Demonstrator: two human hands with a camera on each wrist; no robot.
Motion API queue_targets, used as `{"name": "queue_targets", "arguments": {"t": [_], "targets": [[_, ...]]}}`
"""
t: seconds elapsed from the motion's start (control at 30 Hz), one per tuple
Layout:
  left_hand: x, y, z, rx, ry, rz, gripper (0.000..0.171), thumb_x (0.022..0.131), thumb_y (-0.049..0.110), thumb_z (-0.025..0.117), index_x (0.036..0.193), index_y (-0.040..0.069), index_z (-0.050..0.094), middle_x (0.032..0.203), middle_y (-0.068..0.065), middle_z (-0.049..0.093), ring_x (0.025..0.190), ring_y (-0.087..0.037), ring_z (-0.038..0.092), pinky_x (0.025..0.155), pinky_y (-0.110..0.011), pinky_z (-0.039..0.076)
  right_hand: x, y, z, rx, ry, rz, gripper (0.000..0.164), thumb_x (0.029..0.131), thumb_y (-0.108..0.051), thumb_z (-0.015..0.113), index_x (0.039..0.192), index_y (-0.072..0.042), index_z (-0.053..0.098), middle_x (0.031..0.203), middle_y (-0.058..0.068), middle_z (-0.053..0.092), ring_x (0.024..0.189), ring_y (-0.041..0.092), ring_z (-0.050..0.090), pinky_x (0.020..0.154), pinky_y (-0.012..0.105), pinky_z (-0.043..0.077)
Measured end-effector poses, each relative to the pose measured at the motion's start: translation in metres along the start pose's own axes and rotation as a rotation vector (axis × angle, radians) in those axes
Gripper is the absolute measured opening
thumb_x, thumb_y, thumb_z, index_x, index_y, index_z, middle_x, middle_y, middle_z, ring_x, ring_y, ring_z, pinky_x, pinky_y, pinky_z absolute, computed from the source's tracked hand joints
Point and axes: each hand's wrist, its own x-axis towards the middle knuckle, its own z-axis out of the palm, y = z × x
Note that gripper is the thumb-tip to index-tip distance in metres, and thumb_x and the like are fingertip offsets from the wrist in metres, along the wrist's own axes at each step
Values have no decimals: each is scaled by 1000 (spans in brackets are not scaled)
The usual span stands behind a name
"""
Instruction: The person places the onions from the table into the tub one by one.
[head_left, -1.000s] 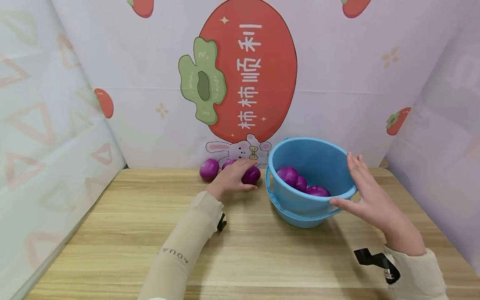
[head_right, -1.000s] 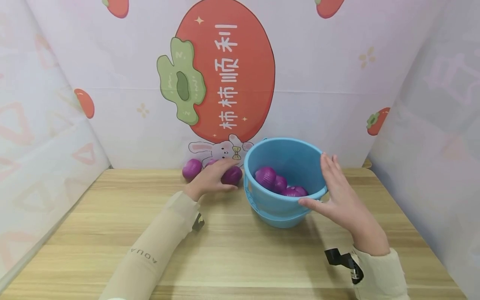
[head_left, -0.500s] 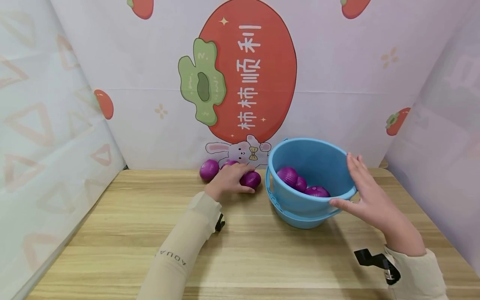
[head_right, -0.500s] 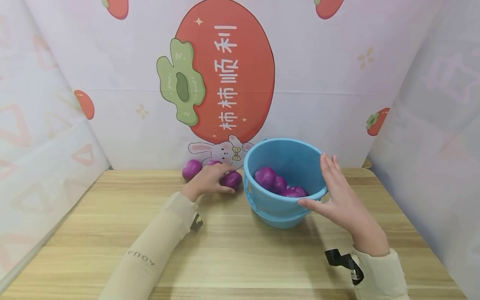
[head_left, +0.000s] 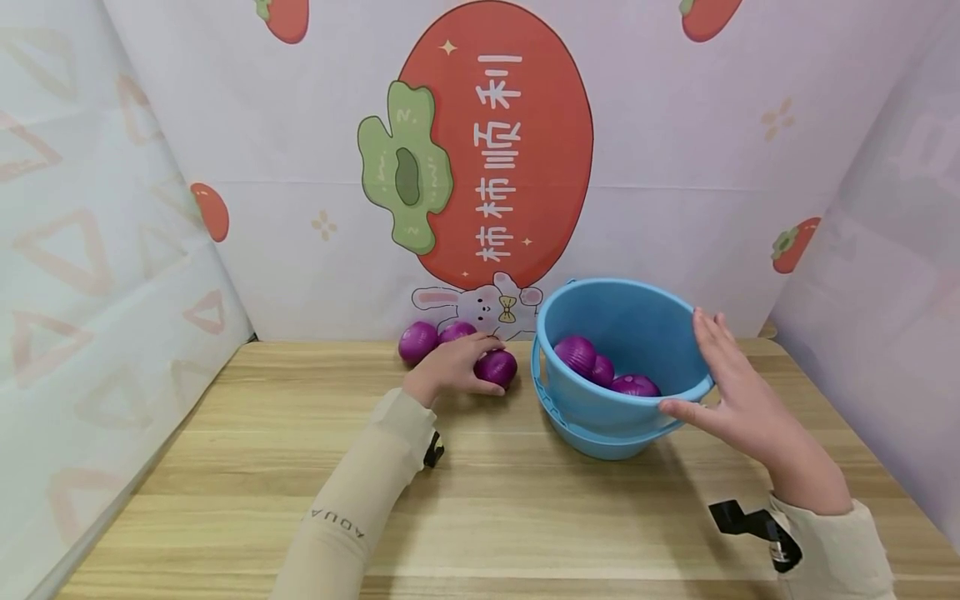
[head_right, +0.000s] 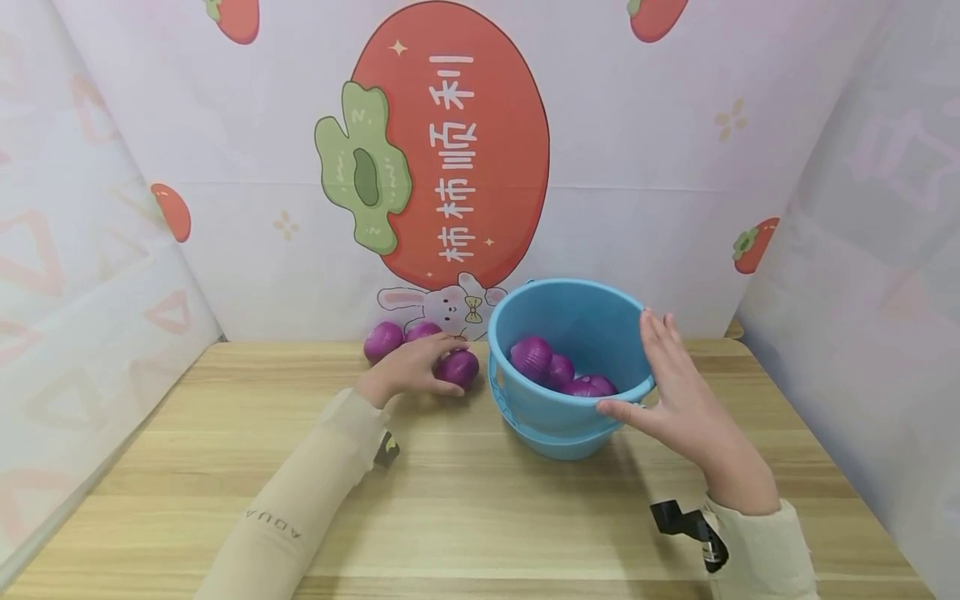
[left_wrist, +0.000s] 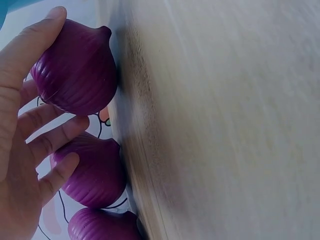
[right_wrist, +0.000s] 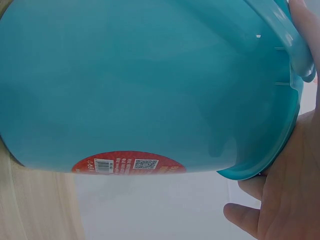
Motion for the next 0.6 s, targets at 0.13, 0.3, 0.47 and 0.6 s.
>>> {"name": "queue_targets", "arguments": {"t": [0.13,0.3,0.47,0.6], "targets": [[-3,1,0,-26,3,2,81,79,52,78,146,15,49,150,-4,50,138,-23,47,112,-46,44,0,0,0,2,-1,3,115,81,-40,78,160,-13,-2,167,16,-2,154,37,-13,100,85,11],[-5,3,0,-49,0,1,81,80,49,79,146,14,49,153,-6,46,139,-26,46,112,-48,43,-1,0,0,0,-5,15,115,82,-41,77,160,-14,-2,168,16,-2,154,38,-13,99,85,12],[-6,2,2,-70,5,11,82,79,49,80,146,13,47,153,-7,46,140,-27,45,113,-48,43,-1,0,0,-2,-10,21,115,82,-42,77,160,-14,-3,167,16,-3,154,38,-13,99,85,12],[-8,-2,4,-108,24,12,81,79,46,81,145,12,48,147,-5,53,134,-24,51,111,-45,45,0,1,0,-3,-13,23,115,82,-42,77,160,-14,-3,167,16,-3,154,38,-14,99,85,12]]}}
